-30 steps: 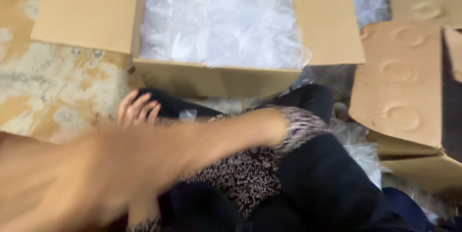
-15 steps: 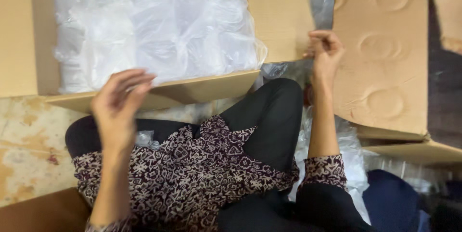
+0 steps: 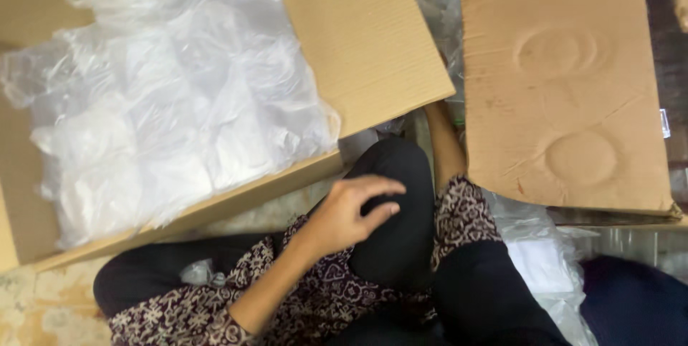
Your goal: The person sits on the floor and places plastic-wrapped items one at a time into a cardboard box, pressing them into an even layer. They fold the box flaps closed and seal the box with red tape using a tape dispenser and a green tape cutter, then open a new empty box and continue placing wrapped items into it.
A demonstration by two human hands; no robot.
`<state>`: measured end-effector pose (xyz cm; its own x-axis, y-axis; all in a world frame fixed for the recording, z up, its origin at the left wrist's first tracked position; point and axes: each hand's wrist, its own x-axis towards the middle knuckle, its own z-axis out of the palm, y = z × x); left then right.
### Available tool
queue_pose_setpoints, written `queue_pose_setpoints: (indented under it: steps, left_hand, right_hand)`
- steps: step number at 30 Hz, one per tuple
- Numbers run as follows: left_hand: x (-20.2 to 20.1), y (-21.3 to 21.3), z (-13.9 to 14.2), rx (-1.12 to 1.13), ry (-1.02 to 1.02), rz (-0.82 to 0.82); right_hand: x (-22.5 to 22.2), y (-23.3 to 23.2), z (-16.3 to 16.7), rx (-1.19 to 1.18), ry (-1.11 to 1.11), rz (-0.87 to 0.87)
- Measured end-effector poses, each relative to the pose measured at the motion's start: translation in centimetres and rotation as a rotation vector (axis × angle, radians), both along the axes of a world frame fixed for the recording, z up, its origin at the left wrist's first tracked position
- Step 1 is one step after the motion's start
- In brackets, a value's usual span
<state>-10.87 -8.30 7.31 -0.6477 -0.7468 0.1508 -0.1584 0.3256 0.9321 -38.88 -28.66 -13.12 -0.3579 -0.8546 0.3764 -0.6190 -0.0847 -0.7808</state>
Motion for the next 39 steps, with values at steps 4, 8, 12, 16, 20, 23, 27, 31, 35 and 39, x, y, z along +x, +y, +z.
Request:
queue_pose_setpoints:
  steps: [4, 8, 12, 16, 20, 23, 27, 31, 35, 39]
  left_hand:
    - [-1.4, -0.2, -2.9, 0.097, -0.062, -0.034]
    - [-2.7, -2.3, -5.1, 0.19, -0.005, 0.035]
    - [-4.2, -3.5, -5.5, 0.202, -0.032, 0.062]
    - [-4.8, -3.5, -4.7, 0.132, 0.062, 0.155]
    - [-5.1, -3.1, -4.6, 0.116, 0.06, 0.286]
    - [-6.3, -3.2, -5.3, -0.007, 0.047, 0.34]
    - [-8.1, -3.4, -5.9, 0.123, -0.091, 0.299]
    - [-7.9, -3.3, -5.5, 0.149, 0.037, 0.404]
    - [-4.7, -2.5, -5.2, 0.301, 0.097, 0.264]
    - [-2.0, -0.9, -6.3, 0.314, 0.2, 0.159]
  right_hand:
    - [-1.1, -1.2, -0.1, 0.063, 0.019, 0.04]
    - [-0.4, 0.6, -2.1, 0.104, 0.037, 0.091]
    - [0.5, 3.6, -4.3, 0.123, 0.053, 0.147]
    - [-1.6, 6.9, -4.6, 0.374, 0.161, -0.057]
    - [-5.9, 14.6, -2.1, 0.125, -0.144, -0.068]
    - [-6.9, 16.9, -0.1, 0.072, -0.2, 0.007]
    - [-6.2, 16.6, 2.5, 0.093, -0.172, 0.147]
    - [-5.1, 14.0, 3.4, 0.294, 0.069, 0.422]
    - [-7.5, 12.4, 3.4, 0.048, -0.122, 0.162]
    - [-10.6, 17.6, 2.7, -0.043, -0.179, -0.014]
